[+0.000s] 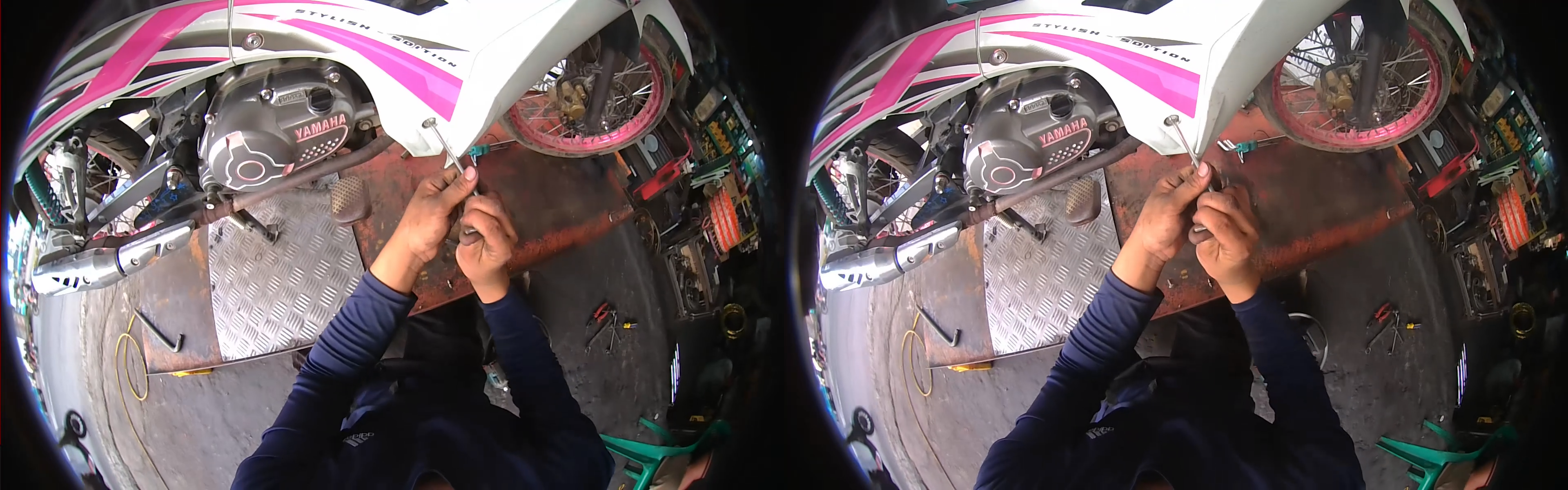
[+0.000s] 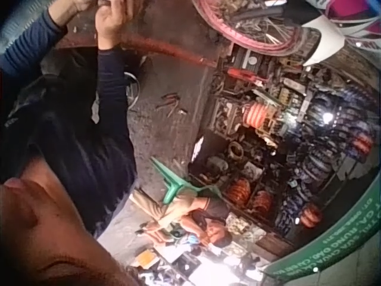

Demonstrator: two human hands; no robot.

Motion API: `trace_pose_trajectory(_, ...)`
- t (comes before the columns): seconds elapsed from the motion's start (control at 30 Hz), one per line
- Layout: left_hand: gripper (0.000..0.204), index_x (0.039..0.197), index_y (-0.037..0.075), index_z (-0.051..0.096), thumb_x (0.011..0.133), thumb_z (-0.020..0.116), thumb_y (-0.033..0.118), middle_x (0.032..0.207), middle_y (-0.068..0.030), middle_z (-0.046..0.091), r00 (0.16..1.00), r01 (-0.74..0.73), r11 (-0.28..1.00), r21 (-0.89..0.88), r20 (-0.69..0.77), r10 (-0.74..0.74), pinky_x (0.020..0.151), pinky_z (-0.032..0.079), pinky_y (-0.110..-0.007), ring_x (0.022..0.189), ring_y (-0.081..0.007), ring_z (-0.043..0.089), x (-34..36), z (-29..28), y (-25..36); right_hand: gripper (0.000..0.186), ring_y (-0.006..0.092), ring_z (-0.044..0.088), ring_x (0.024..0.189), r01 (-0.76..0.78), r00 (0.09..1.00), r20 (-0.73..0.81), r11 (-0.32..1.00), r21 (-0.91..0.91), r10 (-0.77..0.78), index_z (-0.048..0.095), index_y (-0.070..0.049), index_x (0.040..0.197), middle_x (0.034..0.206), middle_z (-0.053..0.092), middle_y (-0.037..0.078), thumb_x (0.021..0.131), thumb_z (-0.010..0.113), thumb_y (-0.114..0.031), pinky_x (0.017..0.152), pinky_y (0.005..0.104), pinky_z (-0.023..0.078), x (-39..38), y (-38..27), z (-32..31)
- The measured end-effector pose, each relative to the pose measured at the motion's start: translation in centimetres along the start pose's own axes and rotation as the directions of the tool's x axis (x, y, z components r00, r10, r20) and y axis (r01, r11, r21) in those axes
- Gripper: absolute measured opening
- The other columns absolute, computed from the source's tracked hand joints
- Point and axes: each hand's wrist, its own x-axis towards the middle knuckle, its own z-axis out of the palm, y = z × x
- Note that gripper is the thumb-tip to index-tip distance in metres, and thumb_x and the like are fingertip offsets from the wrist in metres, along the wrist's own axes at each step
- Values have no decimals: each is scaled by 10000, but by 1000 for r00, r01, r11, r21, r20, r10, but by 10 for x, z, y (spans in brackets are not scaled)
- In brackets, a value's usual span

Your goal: Installing and securing motorcycle body panels and the seat using a screwdriver and other tools.

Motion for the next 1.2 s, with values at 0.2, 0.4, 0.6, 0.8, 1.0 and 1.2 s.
trace_pose_trajectory(0.2, 235, 819, 86, 596, 972, 582, 264, 728, 50, 563, 997, 5, 993, 114, -83, 4, 562, 370, -185, 646, -20, 479, -30, -13, -4, 200, 289, 602, 939, 76, 934, 356, 992, -103, -35, 641, -18, 947, 1093, 625, 137, 857, 655, -195, 835, 443, 454, -10, -30, -34)
trace_pose_trajectory(0.4, 271, 892, 71, 600, 981, 547, 322, 766, 10, 580, 984, 91, 994, 60, -156, -80, 601, 422, -222, 679, -76, 524, -35, -12, -12, 143, 306, 614, 967, -122, 965, 226, 991, -51, 130, 643, 22, 903, 1111, 608, 177, 766, 685, 17, 806, 366, 508, -12, -43, -33)
trace_pose_trajectory(0.6, 339, 1037, 17, 583, 995, 506, 345, 955, -127, 601, 994, -31, 967, -252, -109, 3, 752, 501, -326, 878, -208, 591, -48, 24, -20, 158, 299, 624, 875, -148, 955, 278, 976, 161, 99, 669, 27, 900, 1015, 654, 157, 771, 708, -55, 784, 410, 503, -15, -68, -38)
trace_pose_trajectory(0.8, 328, 805, -6, 586, 945, 600, 291, 720, -77, 597, 892, 444, 434, 784, -434, -128, 612, 446, -368, 623, -275, 521, -103, -113, -14, 138, 262, 685, 812, -481, 842, 312, 875, 65, 440, 657, 4, 935, 1001, 679, 135, 814, 675, -60, 682, 337, 537, -74, -32, -75)
trace_pose_trajectory(1.0, 236, 984, 16, 625, 793, 705, 130, 942, -193, 636, 987, -57, -291, 955, 97, 125, 761, 488, -437, 896, -372, 618, -65, -157, -18, 184, 278, 570, 610, -677, 718, -89, 662, -323, 690, 581, -13, 757, 692, 563, 110, 868, 667, -132, 564, 376, 433, -131, 84, -106)
trace_pose_trajectory(1.2, 147, 916, 34, 709, 849, 649, 149, 887, -164, 696, 914, -96, -396, 913, 238, 328, 720, 506, -385, 833, -326, 665, 181, -226, -58, 379, 313, 487, 493, -621, 770, -166, 661, -422, 617, 458, -52, 582, 564, 477, 114, 841, 696, -193, 473, 403, 369, -139, 98, -93)
